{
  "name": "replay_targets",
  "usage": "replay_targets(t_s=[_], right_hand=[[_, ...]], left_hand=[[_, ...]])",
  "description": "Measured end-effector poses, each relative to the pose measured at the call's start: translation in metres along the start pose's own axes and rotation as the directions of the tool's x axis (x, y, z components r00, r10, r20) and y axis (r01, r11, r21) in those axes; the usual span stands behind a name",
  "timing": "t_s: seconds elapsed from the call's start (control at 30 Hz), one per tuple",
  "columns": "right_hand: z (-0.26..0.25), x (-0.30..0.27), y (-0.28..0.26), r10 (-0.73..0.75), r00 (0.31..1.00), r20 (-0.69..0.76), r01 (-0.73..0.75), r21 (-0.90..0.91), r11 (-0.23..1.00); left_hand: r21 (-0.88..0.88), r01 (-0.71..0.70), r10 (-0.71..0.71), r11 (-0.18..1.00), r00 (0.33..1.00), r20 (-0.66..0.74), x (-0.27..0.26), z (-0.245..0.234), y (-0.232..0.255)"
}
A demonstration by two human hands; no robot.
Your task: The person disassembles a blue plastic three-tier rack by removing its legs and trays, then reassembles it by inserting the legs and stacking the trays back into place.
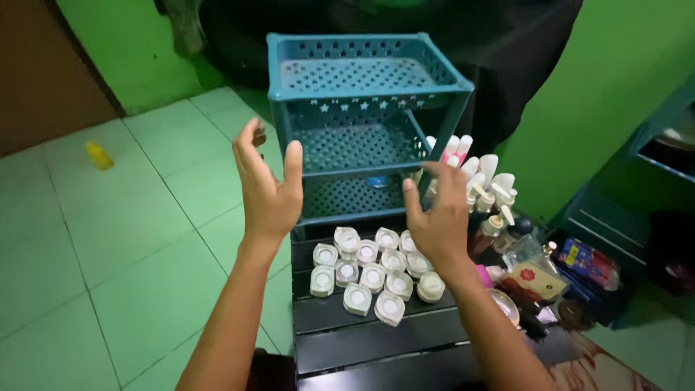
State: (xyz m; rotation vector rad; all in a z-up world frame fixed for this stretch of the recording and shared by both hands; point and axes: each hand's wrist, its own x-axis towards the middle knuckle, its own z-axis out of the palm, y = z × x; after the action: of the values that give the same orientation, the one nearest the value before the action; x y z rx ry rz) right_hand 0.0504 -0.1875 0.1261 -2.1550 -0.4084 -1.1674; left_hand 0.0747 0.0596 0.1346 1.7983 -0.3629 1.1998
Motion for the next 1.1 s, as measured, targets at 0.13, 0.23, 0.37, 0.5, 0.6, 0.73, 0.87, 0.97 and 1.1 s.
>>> replay_targets(t_s=[0.13, 0.23, 0.37, 0.5, 0.6, 0.73, 0.87, 0.97, 1.1], right_hand=[[0.009, 0.031, 0.024, 0.114, 0.986, -0.123, -0.103, 0.088, 0.991], [0.021, 0.058, 0.052, 0.084, 0.980, -0.181, -0.043, 0.222, 0.974], [0.043, 0.087, 0.083, 0.214, 0.970, -0.115, -0.136, 0.476, 0.869], [0.057, 0.103, 0.101, 0.376, 0.927, 0.011, -0.324, 0.532, 0.783], [0.059, 0.107, 0.107, 0.328, 0.938, 0.108, -0.282, 0.789, 0.546], [0.059, 0.103, 0.113, 0.317, 0.930, 0.185, -0.328, 0.806, 0.493], [0.062, 0.096, 0.113, 0.290, 0.941, 0.172, -0.308, 0.792, 0.527], [0.066, 0.097, 0.113, 0.273, 0.952, 0.140, -0.274, 0.788, 0.551], [0.066, 0.095, 0.112, 0.259, 0.956, 0.140, -0.269, 0.775, 0.572]], left_hand=[[-0.057, 0.102, -0.099, 0.993, 0.994, 0.053, 0.025, 0.010, -0.010], [-0.119, 0.172, -0.159, 0.978, 0.981, 0.108, 0.025, 0.018, -0.014], [-0.140, 0.255, -0.237, 0.957, 0.963, 0.129, 0.026, 0.027, -0.020], [-0.184, 0.337, -0.320, 0.923, 0.940, 0.120, 0.031, 0.038, -0.029], [-0.128, 0.354, -0.339, 0.926, 0.932, 0.128, 0.031, 0.038, -0.035], [-0.135, 0.253, -0.257, 0.958, 0.966, -0.010, 0.032, 0.044, -0.039], [-0.145, 0.192, -0.198, 0.971, 0.980, -0.032, 0.036, 0.045, -0.042], [-0.211, 0.176, -0.185, 0.961, 0.982, -0.022, 0.037, 0.043, -0.043], [-0.232, 0.268, -0.271, 0.935, 0.962, 0.023, 0.037, 0.043, -0.047]])
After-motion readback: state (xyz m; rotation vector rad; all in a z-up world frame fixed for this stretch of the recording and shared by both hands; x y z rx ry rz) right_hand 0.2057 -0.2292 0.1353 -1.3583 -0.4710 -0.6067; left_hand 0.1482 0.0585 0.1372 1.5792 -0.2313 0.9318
